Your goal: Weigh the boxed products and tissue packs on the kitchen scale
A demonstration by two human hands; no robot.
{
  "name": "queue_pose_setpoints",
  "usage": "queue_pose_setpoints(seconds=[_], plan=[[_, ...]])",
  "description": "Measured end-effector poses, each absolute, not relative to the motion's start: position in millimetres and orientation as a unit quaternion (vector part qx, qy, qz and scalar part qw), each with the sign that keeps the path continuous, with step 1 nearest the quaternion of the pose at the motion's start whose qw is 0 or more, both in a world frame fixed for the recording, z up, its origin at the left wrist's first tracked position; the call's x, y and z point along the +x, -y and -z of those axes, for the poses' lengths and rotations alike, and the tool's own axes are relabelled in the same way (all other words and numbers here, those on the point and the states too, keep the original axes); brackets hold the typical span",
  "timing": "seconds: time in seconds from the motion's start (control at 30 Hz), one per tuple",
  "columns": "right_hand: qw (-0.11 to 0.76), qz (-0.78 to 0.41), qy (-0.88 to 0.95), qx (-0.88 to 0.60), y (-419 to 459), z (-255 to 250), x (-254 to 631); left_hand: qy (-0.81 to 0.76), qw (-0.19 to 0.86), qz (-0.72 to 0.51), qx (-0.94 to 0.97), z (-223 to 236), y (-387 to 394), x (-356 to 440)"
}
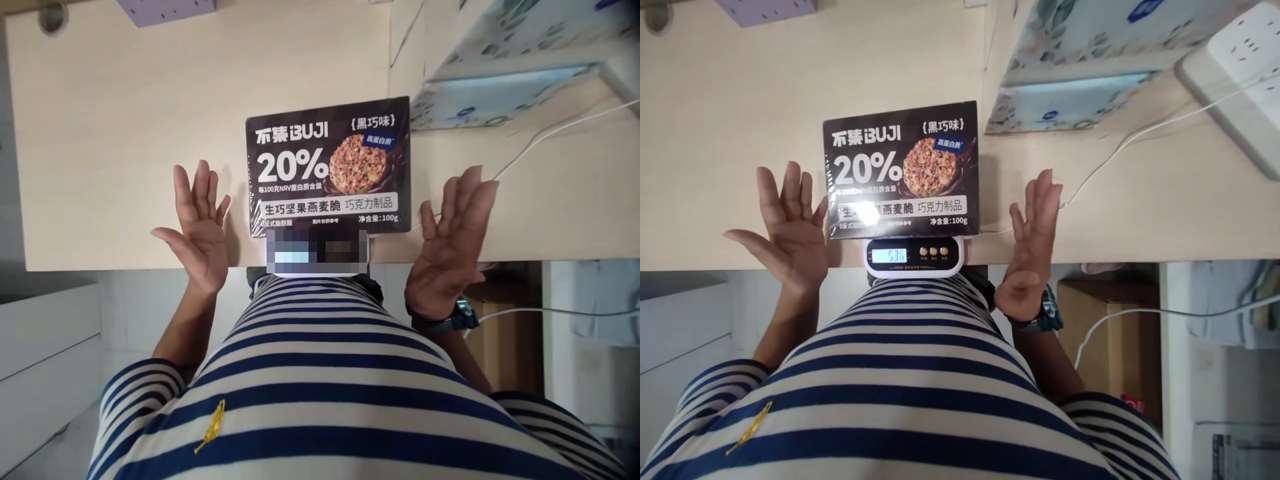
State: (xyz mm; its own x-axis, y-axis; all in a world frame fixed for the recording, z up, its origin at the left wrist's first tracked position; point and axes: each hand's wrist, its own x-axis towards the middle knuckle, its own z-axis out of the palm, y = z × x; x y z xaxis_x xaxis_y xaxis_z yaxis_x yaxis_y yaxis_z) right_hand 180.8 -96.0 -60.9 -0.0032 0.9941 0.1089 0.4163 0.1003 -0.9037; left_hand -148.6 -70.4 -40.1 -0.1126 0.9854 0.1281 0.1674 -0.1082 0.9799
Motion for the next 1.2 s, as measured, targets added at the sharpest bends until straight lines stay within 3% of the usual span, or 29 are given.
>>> queue_pose_setpoints(seconds=[0.07,0.17,0.6,0.83,1.07,1.2], plan=[[0.479,-0.286,0.595,-0.578,94,63,177,-0.537,0.390,-0.520,0.538,40,71,-150],[0.487,-0.257,0.595,-0.585,89,71,179,-0.550,0.379,-0.521,0.532,41,74,-152],[0.609,-0.345,0.488,-0.521,85,85,193,-0.559,0.362,-0.538,0.517,58,79,-150],[0.598,-0.344,0.520,-0.503,85,100,209,-0.538,0.373,-0.540,0.529,59,77,-149],[0.561,-0.218,0.501,-0.622,73,102,188,-0.502,0.403,-0.609,0.463,70,67,-160],[0.502,-0.294,0.581,-0.570,67,75,159,-0.506,0.329,-0.635,0.482,73,66,-131]])
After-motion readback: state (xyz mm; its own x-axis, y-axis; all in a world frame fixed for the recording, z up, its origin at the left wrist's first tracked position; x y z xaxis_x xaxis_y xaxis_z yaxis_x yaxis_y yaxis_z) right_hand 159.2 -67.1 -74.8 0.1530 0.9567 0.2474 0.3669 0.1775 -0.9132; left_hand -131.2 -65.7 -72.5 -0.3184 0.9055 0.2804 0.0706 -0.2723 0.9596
